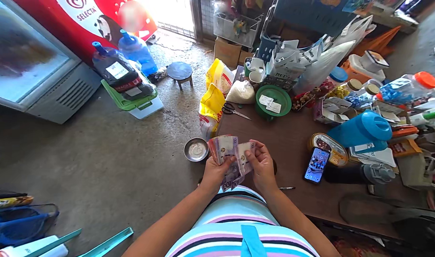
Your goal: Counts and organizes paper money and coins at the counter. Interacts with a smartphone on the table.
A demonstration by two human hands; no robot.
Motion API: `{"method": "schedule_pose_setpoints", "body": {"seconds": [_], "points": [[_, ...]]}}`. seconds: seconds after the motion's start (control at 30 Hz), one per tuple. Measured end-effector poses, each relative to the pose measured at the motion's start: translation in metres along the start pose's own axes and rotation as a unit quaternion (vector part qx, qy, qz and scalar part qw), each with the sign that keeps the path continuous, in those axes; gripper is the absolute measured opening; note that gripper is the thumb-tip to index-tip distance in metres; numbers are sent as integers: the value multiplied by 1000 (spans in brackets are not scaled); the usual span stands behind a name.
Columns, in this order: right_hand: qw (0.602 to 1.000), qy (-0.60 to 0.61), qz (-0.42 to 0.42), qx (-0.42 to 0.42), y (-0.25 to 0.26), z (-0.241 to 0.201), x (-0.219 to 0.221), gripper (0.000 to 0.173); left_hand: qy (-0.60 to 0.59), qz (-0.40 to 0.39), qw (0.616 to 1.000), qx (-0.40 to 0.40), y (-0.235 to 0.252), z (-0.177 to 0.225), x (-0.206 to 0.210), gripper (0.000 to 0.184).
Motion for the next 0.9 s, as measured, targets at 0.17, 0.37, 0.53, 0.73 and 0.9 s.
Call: {"method": "schedule_pose_setpoints", "body": {"seconds": [0.17, 0.37, 0.53, 0.73, 0.9], "points": [[999, -24, 16, 38, -2, 12, 4, 16, 38, -31, 999, 12, -2, 1, 4, 27], [997, -7, 77, -12, -1, 0, -13, 12, 28, 12, 1000, -6, -2, 1, -7, 12], [996, 26, 85, -24, 1, -8, -21, 13, 20, 72, 997, -25, -2, 3, -18, 11], [997, 40, 65, -10, -1, 0, -13, 11, 23, 65, 998, -13, -2, 4, -21, 20], [997, 43, 56, -1, 0, 4, -6, 12, 22, 59, 998, -11, -2, 4, -25, 21]]}}
Point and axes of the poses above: each hand's wrist, its own y-axis towards the middle knuckle, its own x-axis out of the palm, z = x × y, the point moved 10 cm from there along y, towards the middle knuckle, and after that the axes turned 14 degrees about x, right-handed, at the moved point
